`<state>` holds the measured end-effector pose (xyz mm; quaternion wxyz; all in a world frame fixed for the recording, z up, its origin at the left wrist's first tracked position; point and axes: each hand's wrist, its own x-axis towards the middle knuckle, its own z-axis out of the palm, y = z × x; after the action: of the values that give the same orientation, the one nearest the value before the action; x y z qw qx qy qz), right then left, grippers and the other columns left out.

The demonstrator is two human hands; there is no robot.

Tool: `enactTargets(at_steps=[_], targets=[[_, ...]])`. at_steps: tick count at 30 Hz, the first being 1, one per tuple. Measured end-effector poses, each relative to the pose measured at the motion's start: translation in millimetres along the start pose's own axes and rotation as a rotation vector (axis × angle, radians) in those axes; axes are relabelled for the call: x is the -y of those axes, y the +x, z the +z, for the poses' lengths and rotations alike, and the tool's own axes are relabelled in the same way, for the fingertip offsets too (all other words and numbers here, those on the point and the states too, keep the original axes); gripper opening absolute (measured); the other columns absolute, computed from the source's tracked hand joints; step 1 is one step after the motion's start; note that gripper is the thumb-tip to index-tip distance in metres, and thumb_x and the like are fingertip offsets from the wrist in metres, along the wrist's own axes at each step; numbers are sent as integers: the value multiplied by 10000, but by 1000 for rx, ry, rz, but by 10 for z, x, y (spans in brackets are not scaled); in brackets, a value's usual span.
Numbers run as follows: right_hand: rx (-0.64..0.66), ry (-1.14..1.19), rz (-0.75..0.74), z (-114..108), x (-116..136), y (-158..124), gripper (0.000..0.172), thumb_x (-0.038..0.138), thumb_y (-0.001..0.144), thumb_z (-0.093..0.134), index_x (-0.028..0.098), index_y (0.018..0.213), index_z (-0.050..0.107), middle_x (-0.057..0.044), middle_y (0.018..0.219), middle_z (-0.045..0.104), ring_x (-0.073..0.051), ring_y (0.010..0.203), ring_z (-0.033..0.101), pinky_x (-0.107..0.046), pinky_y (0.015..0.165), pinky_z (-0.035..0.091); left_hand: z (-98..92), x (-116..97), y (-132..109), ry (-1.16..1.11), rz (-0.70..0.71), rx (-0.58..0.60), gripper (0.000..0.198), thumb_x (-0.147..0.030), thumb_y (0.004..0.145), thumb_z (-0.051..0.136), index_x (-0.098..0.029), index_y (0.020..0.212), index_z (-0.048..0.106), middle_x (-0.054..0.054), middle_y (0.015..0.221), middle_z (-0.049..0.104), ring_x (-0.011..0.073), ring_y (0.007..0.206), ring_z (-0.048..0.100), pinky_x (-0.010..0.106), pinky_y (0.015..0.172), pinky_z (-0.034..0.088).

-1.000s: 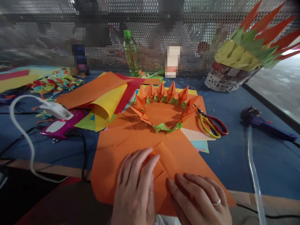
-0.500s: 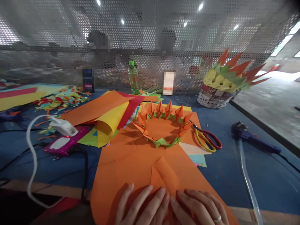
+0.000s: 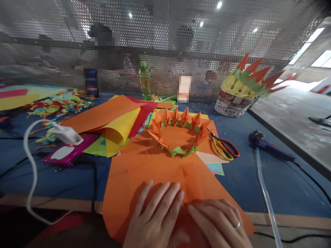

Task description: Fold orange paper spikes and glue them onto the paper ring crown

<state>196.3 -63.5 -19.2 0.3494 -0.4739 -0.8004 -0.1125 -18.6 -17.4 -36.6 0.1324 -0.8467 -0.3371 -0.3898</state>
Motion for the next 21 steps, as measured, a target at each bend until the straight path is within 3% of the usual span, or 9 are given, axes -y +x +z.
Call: enactTargets(at_steps=[4,7,11,16,21], targets=[[121,-146,-67,-76,-176,147,448,213,913,606,211,1361,614,-11,1269,740,-197,1171,673,-333,1004,435,-5,9,2,-47,4,8,498,-485,1075,402,-141,1268,705,52,1191,768,188,1138,634,428,1285,192],[155,-151,-101,-100,-219,238,455,221,901,614,190,1355,609,-7,1296,728,-201,1240,639,-328,1006,432,-59,-18,35,-80,-39,46,472,-467,1078,407,-153,1265,705,47,1187,770,187,1133,645,440,1292,164],[126,-135,-104,-113,-218,231,404,190,911,595,213,1312,631,-9,1200,770,-191,1164,685,-338,982,452,-93,-23,45,-90,-81,107,457,-469,1075,419,-177,1300,689,35,1249,751,193,1192,628,455,1299,135],[152,-143,-185,-155,-216,181,424,207,868,661,217,1291,651,-13,1152,785,-186,1089,716,-336,989,470,-32,31,-30,-33,19,45,513,-507,1078,364,-175,1305,684,48,1273,737,207,1212,611,519,1299,107],[101,-117,-200,-200,-178,273,289,207,878,697,223,1166,711,17,1074,801,-150,992,727,-310,975,471,-103,13,-34,-67,-12,152,453,-557,1036,460,-216,1149,736,86,1326,714,247,1289,588,589,1282,112]])
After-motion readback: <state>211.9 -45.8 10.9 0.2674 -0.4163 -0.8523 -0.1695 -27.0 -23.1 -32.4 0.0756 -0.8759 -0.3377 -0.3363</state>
